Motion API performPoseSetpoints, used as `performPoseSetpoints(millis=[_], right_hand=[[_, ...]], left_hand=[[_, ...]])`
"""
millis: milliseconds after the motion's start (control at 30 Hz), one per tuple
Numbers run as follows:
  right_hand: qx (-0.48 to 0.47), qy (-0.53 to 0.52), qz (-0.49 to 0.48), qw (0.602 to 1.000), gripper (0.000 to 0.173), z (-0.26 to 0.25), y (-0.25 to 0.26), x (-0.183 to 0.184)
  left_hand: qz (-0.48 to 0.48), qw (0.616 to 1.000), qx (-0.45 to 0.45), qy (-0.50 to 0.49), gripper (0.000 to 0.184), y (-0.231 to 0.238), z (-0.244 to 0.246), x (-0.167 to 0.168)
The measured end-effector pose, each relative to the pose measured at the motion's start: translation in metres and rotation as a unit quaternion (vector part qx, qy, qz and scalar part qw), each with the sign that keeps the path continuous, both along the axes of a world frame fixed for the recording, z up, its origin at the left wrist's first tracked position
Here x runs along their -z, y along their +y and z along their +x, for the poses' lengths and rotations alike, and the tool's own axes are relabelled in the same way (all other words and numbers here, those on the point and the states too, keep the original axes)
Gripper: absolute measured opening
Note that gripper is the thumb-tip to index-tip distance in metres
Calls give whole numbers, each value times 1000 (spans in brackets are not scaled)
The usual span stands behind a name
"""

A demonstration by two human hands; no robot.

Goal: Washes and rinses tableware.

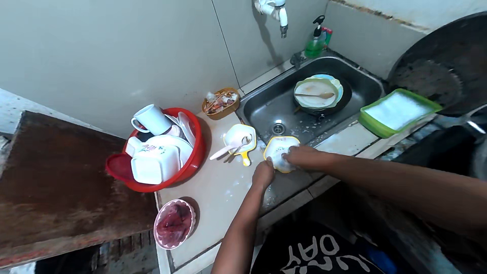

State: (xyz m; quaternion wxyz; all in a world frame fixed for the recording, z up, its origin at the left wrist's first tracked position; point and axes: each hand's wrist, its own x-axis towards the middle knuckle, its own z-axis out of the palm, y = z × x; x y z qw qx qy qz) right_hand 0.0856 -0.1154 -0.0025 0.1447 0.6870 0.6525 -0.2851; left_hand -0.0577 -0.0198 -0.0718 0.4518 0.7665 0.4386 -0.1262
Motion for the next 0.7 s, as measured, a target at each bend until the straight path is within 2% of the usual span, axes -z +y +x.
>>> performPoseSetpoints(millis=[100,167,333,433,533,633,700], right_hand=[[-93,-95,29,991,22,14,14,7],[-160,-124,74,976,17,27,22,16],[-338,-60,203,917,19,50,45,41],[-387,-20,253,887,18,55,54,47],[-293,-55,260,918,17,60,38,39],[-116,-117,164,973,20,39,13,24],[-31,-115,100,988,22,19,-3,17]], left_hand=[[-3,1000,23,20,70,3,0,-3],[-4,999,41,25,70,5,0,-5],[-18,994,96,38,68,13,3,-3],[-21,993,111,41,69,16,3,-6],[-17,996,78,38,67,12,4,-4],[-7,999,39,28,65,4,7,-1],[-4,998,41,37,65,2,9,-5]])
